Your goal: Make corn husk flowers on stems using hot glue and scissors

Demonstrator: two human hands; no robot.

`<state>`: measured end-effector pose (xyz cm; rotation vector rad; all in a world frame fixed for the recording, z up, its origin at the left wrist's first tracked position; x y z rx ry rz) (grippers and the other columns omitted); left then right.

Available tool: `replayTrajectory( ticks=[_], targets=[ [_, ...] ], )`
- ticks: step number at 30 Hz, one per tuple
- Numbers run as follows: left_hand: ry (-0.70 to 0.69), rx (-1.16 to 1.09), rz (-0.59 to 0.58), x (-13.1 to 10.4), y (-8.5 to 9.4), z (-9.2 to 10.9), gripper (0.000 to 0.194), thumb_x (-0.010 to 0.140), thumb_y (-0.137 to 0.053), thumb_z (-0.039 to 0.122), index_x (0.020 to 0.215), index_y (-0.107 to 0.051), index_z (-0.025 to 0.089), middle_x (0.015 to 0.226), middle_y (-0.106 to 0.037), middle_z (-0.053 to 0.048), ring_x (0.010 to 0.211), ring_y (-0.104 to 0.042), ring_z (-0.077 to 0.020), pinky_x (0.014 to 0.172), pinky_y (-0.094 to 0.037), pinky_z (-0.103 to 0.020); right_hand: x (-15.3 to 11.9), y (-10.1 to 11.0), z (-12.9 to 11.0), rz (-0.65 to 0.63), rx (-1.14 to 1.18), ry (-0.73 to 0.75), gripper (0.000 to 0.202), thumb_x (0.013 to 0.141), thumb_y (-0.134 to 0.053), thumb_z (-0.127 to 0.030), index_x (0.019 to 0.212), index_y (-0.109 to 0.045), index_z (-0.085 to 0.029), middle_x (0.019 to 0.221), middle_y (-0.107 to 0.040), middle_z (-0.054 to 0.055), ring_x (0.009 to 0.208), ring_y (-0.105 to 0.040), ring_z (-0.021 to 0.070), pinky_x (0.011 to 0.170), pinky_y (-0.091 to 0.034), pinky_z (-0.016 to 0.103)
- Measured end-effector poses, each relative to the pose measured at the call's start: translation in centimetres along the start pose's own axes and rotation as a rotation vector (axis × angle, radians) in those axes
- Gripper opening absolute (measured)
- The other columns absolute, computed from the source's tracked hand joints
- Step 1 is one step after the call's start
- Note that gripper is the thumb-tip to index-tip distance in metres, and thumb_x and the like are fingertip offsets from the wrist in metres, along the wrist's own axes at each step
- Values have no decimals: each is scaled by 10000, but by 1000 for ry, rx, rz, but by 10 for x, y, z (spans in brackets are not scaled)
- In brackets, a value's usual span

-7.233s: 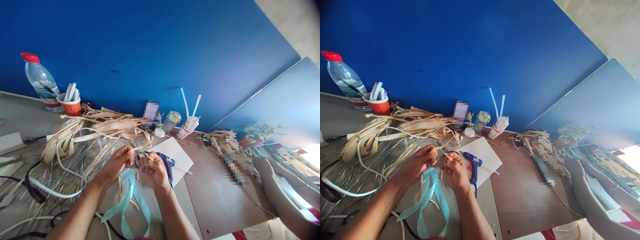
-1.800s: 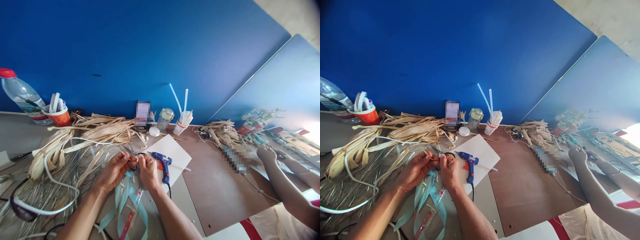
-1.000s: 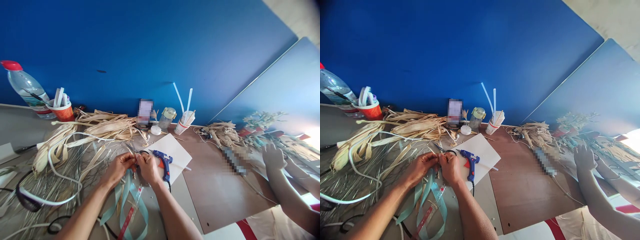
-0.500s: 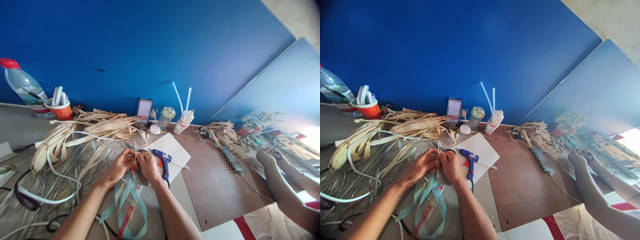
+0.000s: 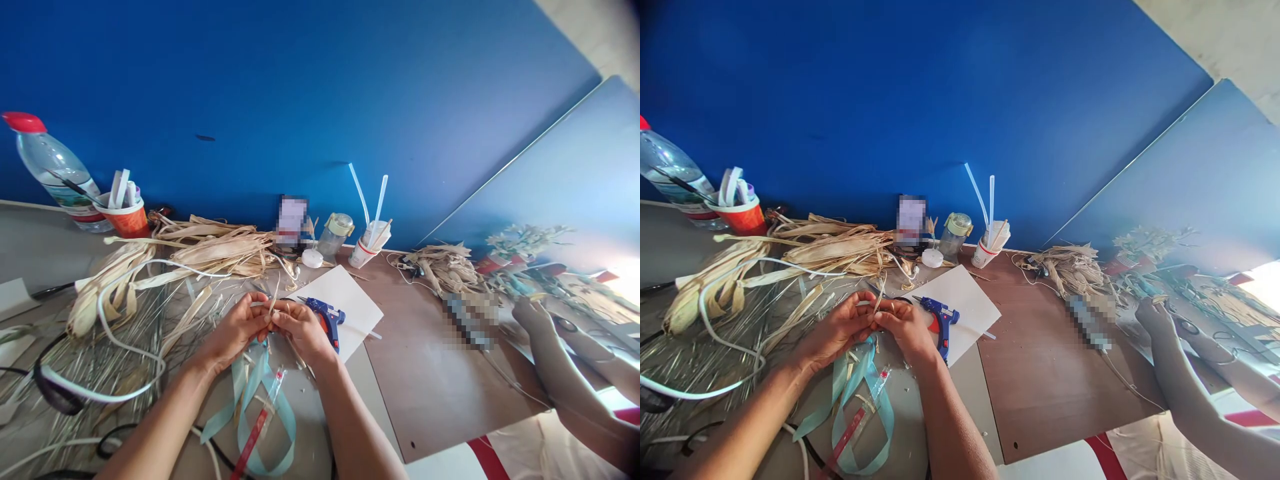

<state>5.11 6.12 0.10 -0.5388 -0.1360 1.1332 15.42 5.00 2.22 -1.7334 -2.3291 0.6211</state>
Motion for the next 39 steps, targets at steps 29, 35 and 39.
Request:
replayTrajectory(
  ticks=[29,35,39],
  targets=[
    [-47,226,-42,4,5,-9,311,785,-688,346,977,-479,220,674,-632,40,520,-511,-96,534,-345,-236,3,18,7,247,-226,23,211,666,-706,-348,642,-585,-177,539,-587,-24,490,-492,111,518,-355,245],
    [-15,-4,27,1,-1,-4,303,739,-736,348,920,-576,165,728,-673,-22,582,-582,-125,597,-444,-266,1,12,-2,318,-199,137,248,708,-644,-349,573,-498,-201,481,-475,-50,467,-401,97,496,-333,239],
    [35,-20,20,1,-6,-7,299,708,-760,368,830,-629,129,738,-673,-47,584,-581,-113,559,-440,-236,-2,14,-7,413,-201,177,205,711,-628,-328,601,-515,-198,492,-418,-68,463,-337,83,466,-313,224]
  ],
)
Point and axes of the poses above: each hand's wrist, its own x-axis towards the middle knuckle, its own y-axis out of the back of the hand, z = x × y, the point moved 6 cm from there along x, towards the middle knuckle
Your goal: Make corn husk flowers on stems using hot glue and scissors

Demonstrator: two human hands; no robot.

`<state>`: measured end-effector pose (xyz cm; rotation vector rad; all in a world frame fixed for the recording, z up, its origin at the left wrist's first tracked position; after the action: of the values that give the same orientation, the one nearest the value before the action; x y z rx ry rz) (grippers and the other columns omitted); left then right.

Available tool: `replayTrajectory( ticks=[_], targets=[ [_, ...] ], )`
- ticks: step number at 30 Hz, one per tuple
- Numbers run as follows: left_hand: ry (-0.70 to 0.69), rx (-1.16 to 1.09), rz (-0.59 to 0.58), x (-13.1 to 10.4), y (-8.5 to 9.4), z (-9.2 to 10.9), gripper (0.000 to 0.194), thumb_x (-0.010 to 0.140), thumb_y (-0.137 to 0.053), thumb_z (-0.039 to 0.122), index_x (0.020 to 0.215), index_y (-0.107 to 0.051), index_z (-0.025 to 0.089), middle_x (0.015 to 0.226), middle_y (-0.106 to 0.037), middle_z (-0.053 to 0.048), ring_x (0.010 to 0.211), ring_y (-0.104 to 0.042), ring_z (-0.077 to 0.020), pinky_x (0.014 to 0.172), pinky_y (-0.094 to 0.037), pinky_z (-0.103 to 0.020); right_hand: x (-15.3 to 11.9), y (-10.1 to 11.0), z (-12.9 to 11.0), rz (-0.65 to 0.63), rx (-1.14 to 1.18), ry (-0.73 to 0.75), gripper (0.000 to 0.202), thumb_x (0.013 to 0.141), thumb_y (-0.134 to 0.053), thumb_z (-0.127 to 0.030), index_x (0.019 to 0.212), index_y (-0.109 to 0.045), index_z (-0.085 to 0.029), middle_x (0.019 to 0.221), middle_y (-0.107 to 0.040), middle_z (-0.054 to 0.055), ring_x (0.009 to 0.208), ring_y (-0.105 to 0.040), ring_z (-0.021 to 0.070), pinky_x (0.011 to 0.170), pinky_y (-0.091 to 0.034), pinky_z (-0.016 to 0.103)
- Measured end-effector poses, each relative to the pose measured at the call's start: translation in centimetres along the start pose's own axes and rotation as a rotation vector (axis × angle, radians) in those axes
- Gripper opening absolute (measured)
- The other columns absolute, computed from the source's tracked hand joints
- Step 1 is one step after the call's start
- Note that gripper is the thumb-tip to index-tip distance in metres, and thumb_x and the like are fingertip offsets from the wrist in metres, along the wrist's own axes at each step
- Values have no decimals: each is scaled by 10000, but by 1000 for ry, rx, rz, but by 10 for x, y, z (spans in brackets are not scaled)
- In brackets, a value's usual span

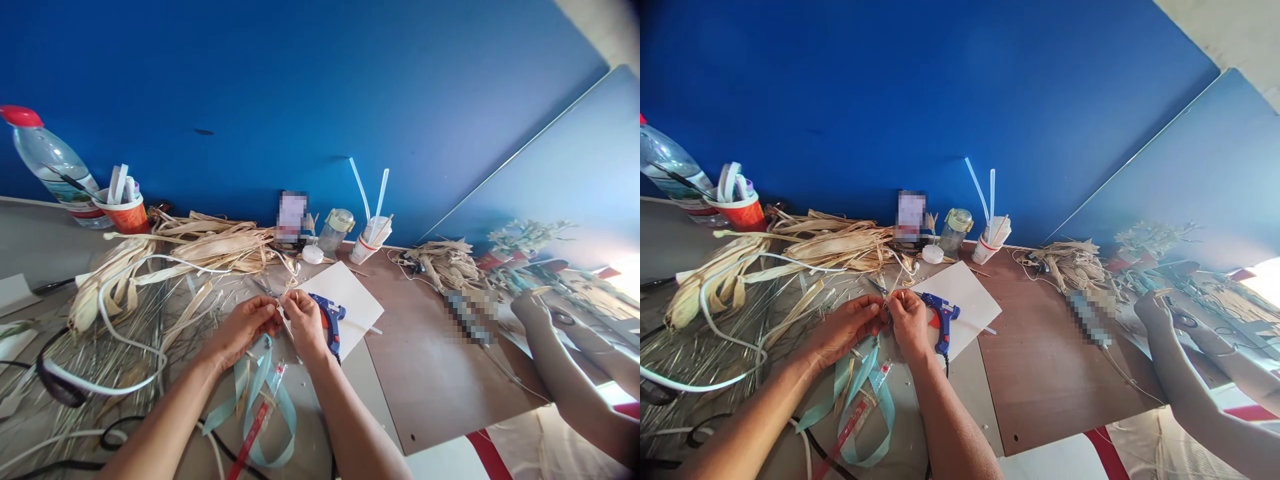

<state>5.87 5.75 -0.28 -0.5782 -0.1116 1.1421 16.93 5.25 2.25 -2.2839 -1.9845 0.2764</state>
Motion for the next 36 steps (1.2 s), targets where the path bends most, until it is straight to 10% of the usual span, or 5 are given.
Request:
replayTrajectory(
  ticks=[23,30,36],
  targets=[
    [-103,414,87,-4,2,7,428,886,-450,519,591,-514,216,461,-551,14,345,-450,-120,396,-309,-256,-4,-10,4,-66,60,9,249,717,-627,-411,638,-511,-205,493,-373,-70,451,-268,79,447,-260,226],
    [-360,516,322,-7,14,23,192,781,-652,404,819,-611,221,681,-593,4,589,-540,-152,573,-422,-261,2,4,8,39,6,70,231,723,-644,-360,624,-533,-184,571,-436,-43,540,-331,90,527,-292,228],
    [-490,629,277,-10,3,31,81,684,-734,248,734,-674,228,752,-602,-24,743,-533,-195,742,-419,-289,3,1,13,-5,19,47,231,720,-637,-368,621,-541,-183,568,-438,-42,530,-323,90,517,-283,229]
  ],
)
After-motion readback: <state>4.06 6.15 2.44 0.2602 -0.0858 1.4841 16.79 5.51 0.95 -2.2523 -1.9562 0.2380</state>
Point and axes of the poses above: each hand's wrist, its own x-axis towards the middle knuckle, its own y-axis out of the back of the hand, z = x × y, the point moved 6 cm from there along x, towards the middle knuckle
